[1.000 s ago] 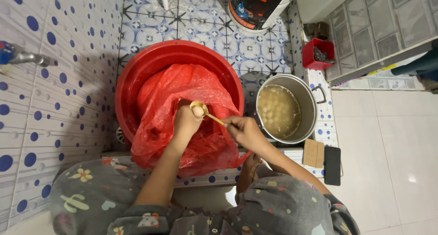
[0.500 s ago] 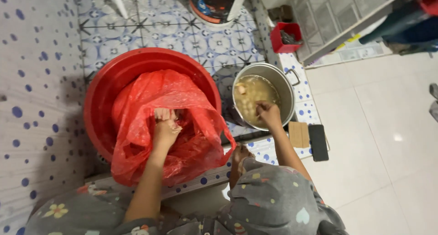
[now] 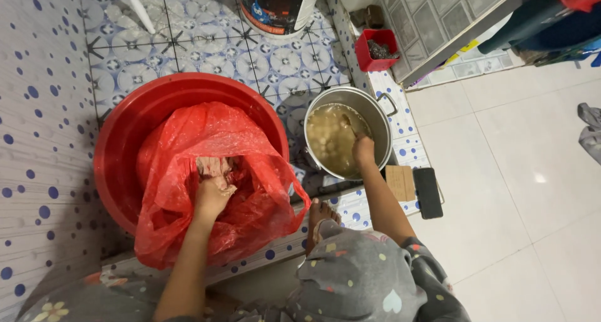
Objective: Forming meatballs by squeezing dough through the hand and scooping them into a pot with a spoon
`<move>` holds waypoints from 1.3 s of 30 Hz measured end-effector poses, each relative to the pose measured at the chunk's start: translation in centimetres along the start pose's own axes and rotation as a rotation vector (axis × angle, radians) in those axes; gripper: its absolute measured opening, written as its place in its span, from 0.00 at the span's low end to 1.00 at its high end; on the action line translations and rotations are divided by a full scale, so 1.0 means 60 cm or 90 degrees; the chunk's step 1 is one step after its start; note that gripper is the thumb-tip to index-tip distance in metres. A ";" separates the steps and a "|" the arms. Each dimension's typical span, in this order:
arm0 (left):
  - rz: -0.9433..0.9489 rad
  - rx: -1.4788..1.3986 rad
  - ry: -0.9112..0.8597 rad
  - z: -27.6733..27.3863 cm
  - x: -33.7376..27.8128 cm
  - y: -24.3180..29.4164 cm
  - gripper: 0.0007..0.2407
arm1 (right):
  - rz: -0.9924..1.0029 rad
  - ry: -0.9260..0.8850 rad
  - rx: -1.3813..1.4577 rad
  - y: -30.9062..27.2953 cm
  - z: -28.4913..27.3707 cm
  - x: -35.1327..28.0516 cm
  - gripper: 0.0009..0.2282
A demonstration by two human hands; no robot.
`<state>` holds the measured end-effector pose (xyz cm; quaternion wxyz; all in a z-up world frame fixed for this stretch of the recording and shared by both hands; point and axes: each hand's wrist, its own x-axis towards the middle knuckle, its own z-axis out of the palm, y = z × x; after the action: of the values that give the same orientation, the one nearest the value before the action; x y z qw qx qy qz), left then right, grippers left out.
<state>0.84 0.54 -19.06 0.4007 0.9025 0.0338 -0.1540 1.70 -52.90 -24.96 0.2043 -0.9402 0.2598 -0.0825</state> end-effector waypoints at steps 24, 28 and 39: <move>0.228 0.579 -0.115 0.117 0.152 -0.079 0.26 | 0.087 -0.010 0.557 -0.125 -0.113 -0.170 0.11; 0.224 0.631 -0.141 0.144 0.245 -0.139 0.26 | 0.083 -0.025 0.579 -0.127 -0.106 -0.168 0.11; 0.080 0.718 -0.049 0.075 0.198 -0.094 0.18 | 0.090 -0.024 0.625 -0.163 -0.125 -0.179 0.11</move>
<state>9.96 0.29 -29.52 -0.1339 0.9709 -0.1218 -0.1571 -4.97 -42.21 -14.57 0.6326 -0.7145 0.2496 -0.1641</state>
